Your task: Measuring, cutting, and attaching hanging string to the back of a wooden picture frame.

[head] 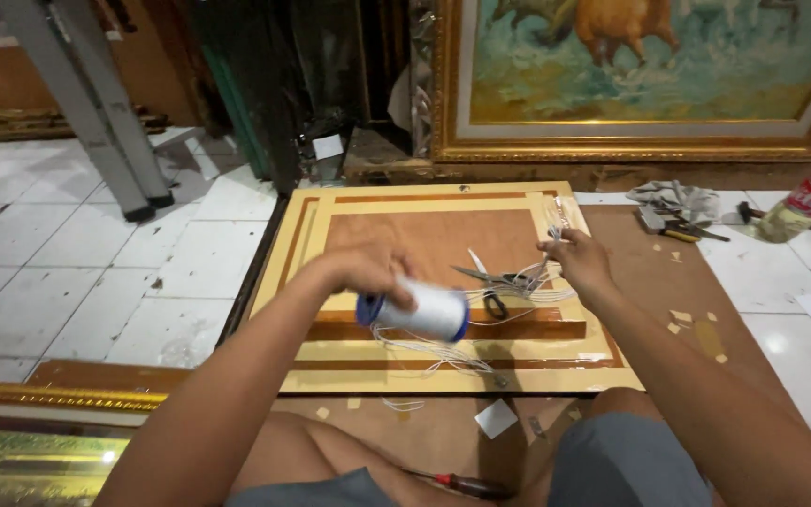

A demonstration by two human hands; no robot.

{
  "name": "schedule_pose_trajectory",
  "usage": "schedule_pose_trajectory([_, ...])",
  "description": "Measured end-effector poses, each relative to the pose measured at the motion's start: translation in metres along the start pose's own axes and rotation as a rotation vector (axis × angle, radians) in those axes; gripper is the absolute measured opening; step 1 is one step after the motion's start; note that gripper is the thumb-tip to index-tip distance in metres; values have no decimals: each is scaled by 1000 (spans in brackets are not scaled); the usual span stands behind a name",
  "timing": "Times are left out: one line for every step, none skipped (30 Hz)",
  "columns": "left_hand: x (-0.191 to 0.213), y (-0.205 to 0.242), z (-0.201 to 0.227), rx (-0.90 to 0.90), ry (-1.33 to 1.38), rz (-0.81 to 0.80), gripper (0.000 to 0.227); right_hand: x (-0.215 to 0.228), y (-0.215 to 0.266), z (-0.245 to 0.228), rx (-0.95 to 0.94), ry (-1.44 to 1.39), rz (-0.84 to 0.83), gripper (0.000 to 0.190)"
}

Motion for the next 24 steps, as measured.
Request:
schedule_pose_trajectory([10, 4, 16, -50, 246, 116, 84, 10, -11, 14, 0, 130, 20, 57])
schedule_pose_trajectory([10, -12, 14, -59, 241, 112, 84, 17, -26, 38, -2, 128, 30, 57])
schedule_pose_trajectory([10, -28, 10, -47, 431, 196, 73, 24, -42, 62, -51, 104, 75, 45])
schedule_pose_trajectory([10, -44, 8, -33, 626, 277, 63, 33, -58, 86, -101, 84, 117, 33])
schedule_pose_trajectory([0, -58, 8, -40, 626, 271, 63, 37, -47, 86, -104, 86, 125, 33])
schedule_pose_trajectory([-6, -73, 8, -23, 796, 323, 70, 37, -41, 83, -143, -111, 32, 41])
schedule_pose_trajectory([-13, -88, 7, -5, 966, 372, 76, 38, -34, 79, -178, -307, -64, 50])
schedule_pose_trajectory([-19, -97, 7, -10, 966, 369, 76, 34, -25, 62, -177, -307, -59, 50])
schedule_pose_trajectory([-24, -107, 6, 16, 1055, 393, 79, 29, -16, 46, -152, -408, -99, 53])
schedule_pose_trajectory([-31, -117, 6, 43, 1143, 416, 81, 24, -8, 30, -125, -509, -139, 57])
schedule_pose_trajectory([-35, -120, 6, 39, 1143, 413, 81, 24, -12, 21, -123, -508, -134, 57])
schedule_pose_trajectory([-38, -122, 5, 38, 1174, 430, 82, 20, -16, 11, -67, -508, -139, 49])
schedule_pose_trajectory([-41, -124, 4, 37, 1205, 447, 83, 17, -20, 1, -10, -507, -144, 42])
schedule_pose_trajectory([-40, -126, 0, 39, 1201, 450, 83, 10, -31, -9, -10, -511, -147, 42])
schedule_pose_trajectory([-38, -129, -4, 44, 1230, 468, 83, 4, -42, -21, 10, -504, -142, 34])
schedule_pose_trajectory([-34, -132, -9, 49, 1258, 487, 83, -4, -55, -34, 32, -498, -137, 25])
schedule_pose_trajectory([-27, -122, -11, 49, 1254, 492, 83, -19, -76, -40, 34, -503, -141, 25])
schedule_pose_trajectory([-19, -112, -13, 45, 1315, 530, 85, -34, -96, -47, 72, -474, -114, 19])
schedule_pose_trajectory([-12, -103, -16, 40, 1375, 568, 87, -49, -117, -55, 110, -445, -87, 20])
schedule_pose_trajectory([-4, -93, -20, 40, 1370, 573, 87, -55, -116, -88, 112, -451, -91, 20])
schedule_pose_trajectory([4, -84, -25, 48, 1407, 577, 93, -60, -115, -121, 201, -310, -7, 19])
schedule_pose_trajectory([10, -76, -28, 56, 1446, 575, 100, -62, -113, -153, 287, -165, 79, 27])
schedule_pose_trajectory([16, -76, -36, 55, 1445, 576, 100, -55, -110, -200, 288, -167, 79, 27])
schedule_pose_trajectory([21, -76, -44, 83, 1488, 610, 85, -46, -107, -247, 282, -243, 73, 20])
Point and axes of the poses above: each hand's wrist, its own y-axis away from the middle knuckle, its own x-axis out of the back of the hand, z = x × y, the point moved 1 cm from there along -y, towards the middle knuckle, and after that the axes turned 9 degrees about -x, right-handed, at the moved point
